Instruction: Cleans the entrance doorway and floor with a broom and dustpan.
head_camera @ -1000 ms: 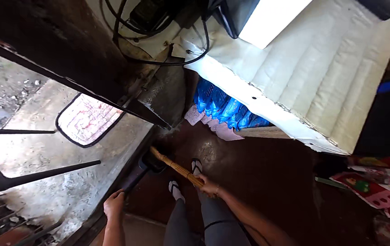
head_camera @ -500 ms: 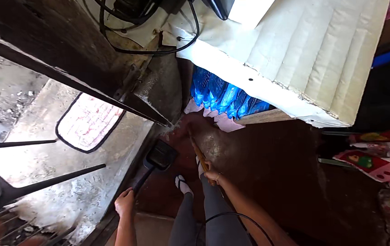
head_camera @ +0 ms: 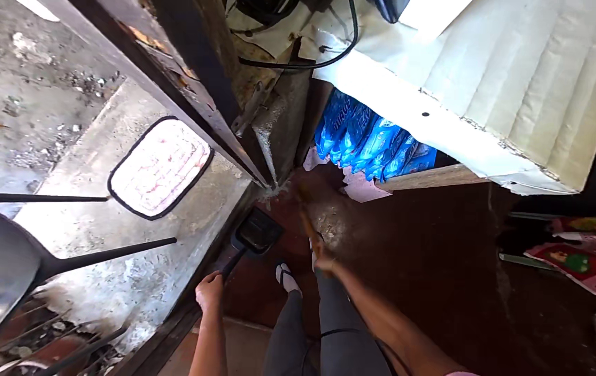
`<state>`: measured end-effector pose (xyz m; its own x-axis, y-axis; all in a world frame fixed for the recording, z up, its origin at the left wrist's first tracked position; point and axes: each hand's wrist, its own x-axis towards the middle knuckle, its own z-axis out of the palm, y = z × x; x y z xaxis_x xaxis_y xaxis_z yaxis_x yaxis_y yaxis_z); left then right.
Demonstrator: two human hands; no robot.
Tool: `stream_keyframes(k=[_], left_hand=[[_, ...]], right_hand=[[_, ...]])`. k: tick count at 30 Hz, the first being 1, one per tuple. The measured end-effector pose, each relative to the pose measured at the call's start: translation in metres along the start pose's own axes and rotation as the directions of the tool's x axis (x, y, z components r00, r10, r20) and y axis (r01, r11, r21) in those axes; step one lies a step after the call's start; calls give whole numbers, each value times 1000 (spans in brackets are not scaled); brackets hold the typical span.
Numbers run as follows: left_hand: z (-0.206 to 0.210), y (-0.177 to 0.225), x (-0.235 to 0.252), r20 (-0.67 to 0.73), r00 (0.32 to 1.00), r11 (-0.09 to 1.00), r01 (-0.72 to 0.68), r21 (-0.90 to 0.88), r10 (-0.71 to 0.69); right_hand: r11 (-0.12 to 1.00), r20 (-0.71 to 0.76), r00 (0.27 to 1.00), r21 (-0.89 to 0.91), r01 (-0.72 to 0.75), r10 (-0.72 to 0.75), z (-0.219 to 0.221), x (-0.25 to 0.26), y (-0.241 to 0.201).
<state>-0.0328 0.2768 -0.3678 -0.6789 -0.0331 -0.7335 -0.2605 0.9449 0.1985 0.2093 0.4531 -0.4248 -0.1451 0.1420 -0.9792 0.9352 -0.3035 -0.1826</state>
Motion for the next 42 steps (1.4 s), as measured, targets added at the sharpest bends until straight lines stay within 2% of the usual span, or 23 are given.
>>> stream_keyframes(k=[2,5,7,9,11,13,16,19,21,23,25,28,30,32,34,38,40,42], left_hand=[[-3,-1,-3,5,1000,1000,3,-12,-3],[-12,-18,-5,-3,1000,999,-4,-44,4],[-19,-41,-2,-4,1000,993,-3,-119,3],[-22,-71,5,-24,999,960,17,-278,-25],[-26,-95,8,-46,997,907,42,-418,-68],[-31,-106,7,-59,993,887,62,-458,-100],[-31,-110,10,-74,990,908,80,-412,-120],[-33,-108,15,-72,989,925,91,-370,-126],[-36,-109,16,-58,991,928,94,-361,-123],[-42,-112,17,-39,994,933,84,-351,-104],[-48,-119,20,-30,996,941,66,-331,-80],[-58,-124,21,-18,999,958,34,-284,-41],[-60,-123,24,-19,1000,969,18,-245,-24],[-56,-118,26,-21,1000,980,10,-198,-14],[-53,-111,28,-27,1000,990,1,-142,-5],[-55,-101,29,-10,1000,997,-8,-71,8],[-57,-99,28,-7,1000,998,-4,-65,3],[-59,-99,26,-10,1000,998,-15,-57,14]], right_hand=[[998,99,995,-62,13,-7,36,-15,-4],[997,178,981,21,74,-77,34,-37,-2],[993,165,980,43,108,-114,12,-54,-5],[991,114,985,-11,131,-129,-2,-62,-16],[984,56,990,-113,137,-131,-2,-55,-39],[972,40,993,-202,120,-114,11,-34,-61],[940,107,990,-318,123,-94,57,-5,-64],[923,215,974,-356,147,-72,95,-7,-48],[935,270,961,-324,145,-56,88,-23,-30],[953,285,956,-264,150,-71,63,-42,-10],[969,244,966,-203,140,-89,35,-63,12],[998,40,999,-62,33,-31,8,-91,34],[997,-86,994,28,-67,70,4,-85,34],[987,-146,981,122,-109,126,11,-60,28],[986,-106,989,146,-83,99,37,-33,23],[1000,90,996,2,-23,23,120,-30,5],[999,169,986,50,-2,-7,127,-36,4],[993,206,976,110,45,-67,106,-43,21]])
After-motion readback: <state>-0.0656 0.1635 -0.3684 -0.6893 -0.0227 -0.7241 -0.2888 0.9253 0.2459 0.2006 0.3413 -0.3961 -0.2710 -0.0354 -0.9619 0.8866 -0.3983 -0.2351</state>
